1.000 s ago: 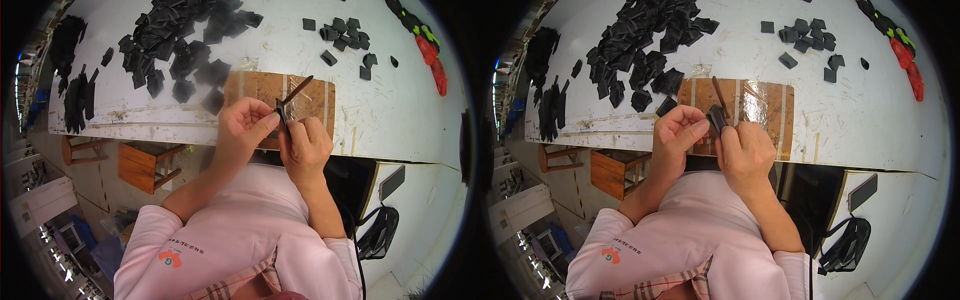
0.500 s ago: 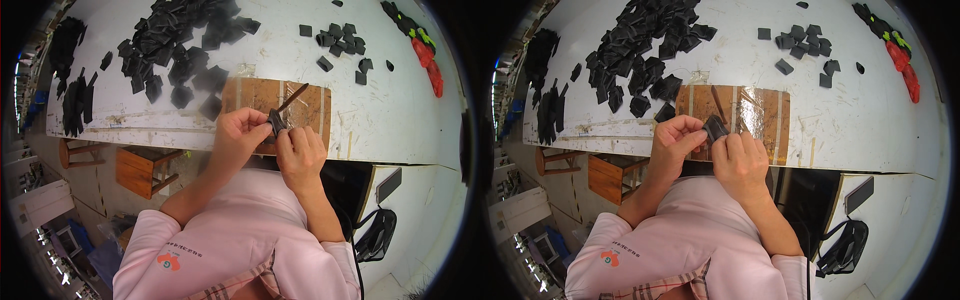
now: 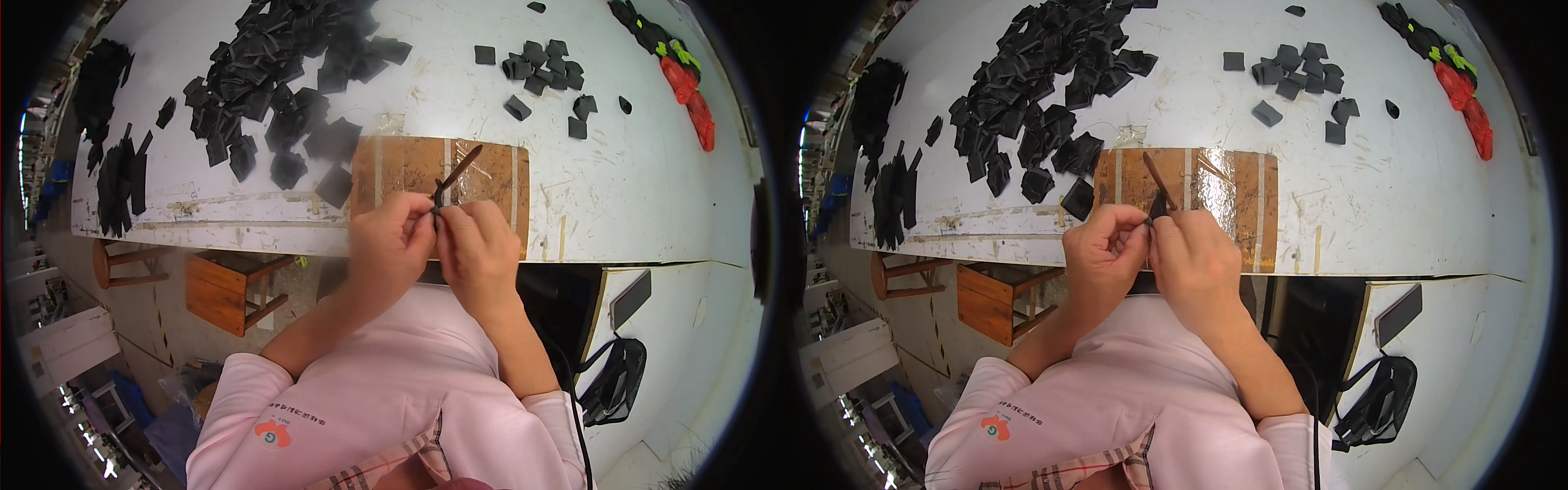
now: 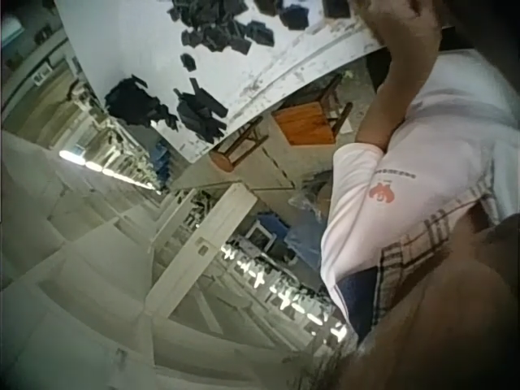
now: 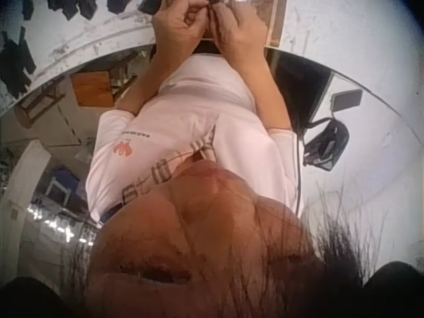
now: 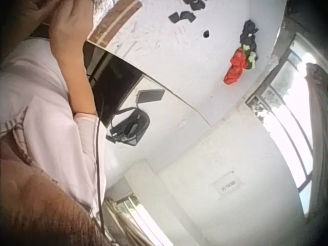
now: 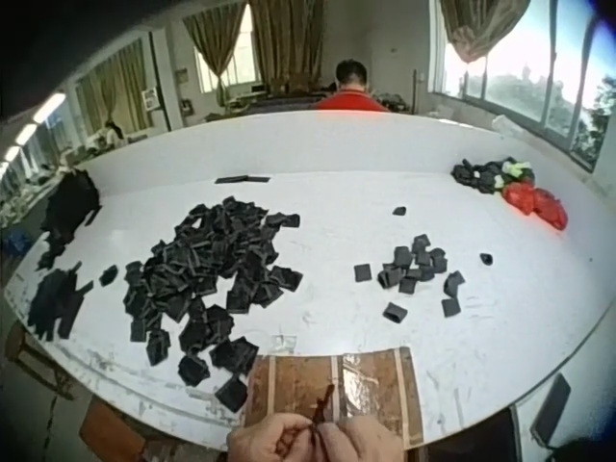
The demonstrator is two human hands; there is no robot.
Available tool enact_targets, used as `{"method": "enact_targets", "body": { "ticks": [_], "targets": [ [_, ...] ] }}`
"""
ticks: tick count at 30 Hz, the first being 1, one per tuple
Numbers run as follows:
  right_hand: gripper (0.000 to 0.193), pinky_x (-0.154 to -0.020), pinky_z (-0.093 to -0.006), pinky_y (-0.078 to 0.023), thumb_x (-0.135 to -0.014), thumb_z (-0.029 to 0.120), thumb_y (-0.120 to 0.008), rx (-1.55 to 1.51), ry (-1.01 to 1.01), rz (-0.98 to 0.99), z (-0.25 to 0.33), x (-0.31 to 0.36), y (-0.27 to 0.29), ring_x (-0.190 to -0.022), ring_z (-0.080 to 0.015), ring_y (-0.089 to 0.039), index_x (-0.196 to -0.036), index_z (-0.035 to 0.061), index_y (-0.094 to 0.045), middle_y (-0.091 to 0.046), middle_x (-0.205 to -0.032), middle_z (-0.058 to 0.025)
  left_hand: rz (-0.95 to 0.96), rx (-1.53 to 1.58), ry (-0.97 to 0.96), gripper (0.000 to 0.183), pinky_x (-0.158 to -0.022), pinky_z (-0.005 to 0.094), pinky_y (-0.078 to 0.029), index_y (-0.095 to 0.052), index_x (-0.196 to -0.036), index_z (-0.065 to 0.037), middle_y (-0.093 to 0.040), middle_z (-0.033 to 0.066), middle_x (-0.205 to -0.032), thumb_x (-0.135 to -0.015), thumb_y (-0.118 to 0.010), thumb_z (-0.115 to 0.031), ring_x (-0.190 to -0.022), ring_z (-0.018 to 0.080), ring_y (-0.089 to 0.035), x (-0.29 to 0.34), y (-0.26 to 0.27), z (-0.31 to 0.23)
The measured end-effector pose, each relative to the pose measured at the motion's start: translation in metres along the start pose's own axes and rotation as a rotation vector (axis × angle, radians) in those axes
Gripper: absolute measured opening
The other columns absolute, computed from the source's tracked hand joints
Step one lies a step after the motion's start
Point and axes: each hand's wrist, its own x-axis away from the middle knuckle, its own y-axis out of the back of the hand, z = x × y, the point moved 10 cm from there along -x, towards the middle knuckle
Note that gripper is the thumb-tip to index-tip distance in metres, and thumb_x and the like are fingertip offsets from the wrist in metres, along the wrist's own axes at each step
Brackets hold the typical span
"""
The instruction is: Manually assembling small black rubber components at a industrial workbench.
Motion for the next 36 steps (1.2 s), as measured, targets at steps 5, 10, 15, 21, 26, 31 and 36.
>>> {"method": "enact_targets", "body": {
  "ticks": [5, 10, 15, 21, 26, 31, 36],
  "targets": [
    [0.016, -0.047, -0.029, -0.041, -0.063, 0.001, -0.062, 0.107, -0.059, -0.038, -0.013, 0.001, -0.007, -0.058, -0.0214, -0.05, -0.078, 0.0007, -0.055, -0.05, -0.071, -0.0095, -0.079, 0.548, 0.447, 0.011, -0.039, 0.017, -0.034, -0.054, -0.085, 0.002, -0.058, 0.0045, -0.068, -0.075, -0.054, 0.004, -0.046, 0.0035, -0.045, -0.004, 0.001, 0.039],
    [0.008, -0.043, -0.0189, -0.031, -0.074, 0.006, -0.062, -1.167, -0.799, 0.006, -0.067, 0.018, -0.033, -0.049, -0.0061, -0.04, -0.073, -0.0013, -0.058, -0.051, -0.06, -0.0005, 0.144, 1.009, 0.579, 0.015, -0.036, 0.0152, -0.025, -0.051, -0.089, 0.001, -0.052, 0.0001, -0.063, -0.074, -0.05, 0.007, -0.04, 0.0009, -0.034, 0.001, -0.018, 0.016],
    [0.01, -0.043, -0.0174, -0.028, -0.078, 0.01, -0.058, -2.007, -0.967, 0.069, -0.041, 0.015, -0.06, -0.05, -0.0049, -0.036, -0.077, 0.0006, -0.055, -0.048, -0.063, 0.0007, -0.231, 0.122, -0.174, 0.008, -0.036, 0.0148, -0.027, -0.052, -0.08, 0.003, -0.051, 0.0005, -0.057, -0.074, -0.05, 0.008, -0.041, 0.0004, -0.038, -0.011, 0.023, -0.037],
    [0.019, -0.044, -0.0158, -0.023, -0.085, 0.021, -0.053, -1.441, -0.773, 0.212, -0.032, -0.033, -0.011, -0.051, -0.0018, -0.03, -0.073, 0.0062, -0.052, -0.042, -0.061, 0.0056, 0.679, 1.925, 0.422, 0.015, -0.028, 0.0177, -0.025, -0.044, -0.097, 0.003, -0.056, 0.016, -0.083, -0.086, -0.035, -0.001, -0.032, 0.0043, -0.035, -0.027, -0.031, -0.052],
    [0.024, -0.044, -0.0165, -0.021, -0.084, 0.027, -0.053, -1.362, -0.65, 0.305, -0.051, -0.041, -0.033, -0.051, -0.0015, -0.029, -0.071, 0.0082, -0.052, -0.041, -0.06, 0.0068, 0.587, 1.817, 0.488, 0.019, -0.028, 0.0164, -0.022, -0.044, -0.105, -0.001, -0.057, 0.0137, -0.081, -0.09, -0.034, -0.004, -0.031, 0.0023, -0.029, -0.036, -0.033, -0.023],
    [0.024, -0.045, -0.018, -0.024, -0.084, 0.027, -0.055, -1.391, -0.602, 0.307, -0.051, -0.035, -0.037, -0.052, -0.0032, -0.031, -0.072, 0.006, -0.052, -0.042, -0.061, 0.0064, 0.34, 1.402, 0.475, 0.01, -0.032, 0.0169, -0.023, -0.049, -0.095, -0.003, -0.053, 0.0033, -0.069, -0.086, -0.046, -0.004, -0.035, 0.0028, -0.031, -0.034, -0.026, -0.001],
    [0.02, -0.048, -0.02, -0.031, -0.082, 0.022, -0.058, -1.005, -0.57, 0.18, -0.06, -0.046, -0.012, -0.057, -0.0052, -0.039, -0.078, 0.0028, -0.053, -0.047, -0.062, 0.0025, 0.002, 0.733, -0.023, 0.031, -0.058, 0.019, -0.042, -0.048, -0.109, -0.001, -0.054, 0.007, -0.081, -0.079, -0.055, -0.004, -0.068, 0.0109, -0.053, -0.048, 0.013, -0.029]
  ]
}}
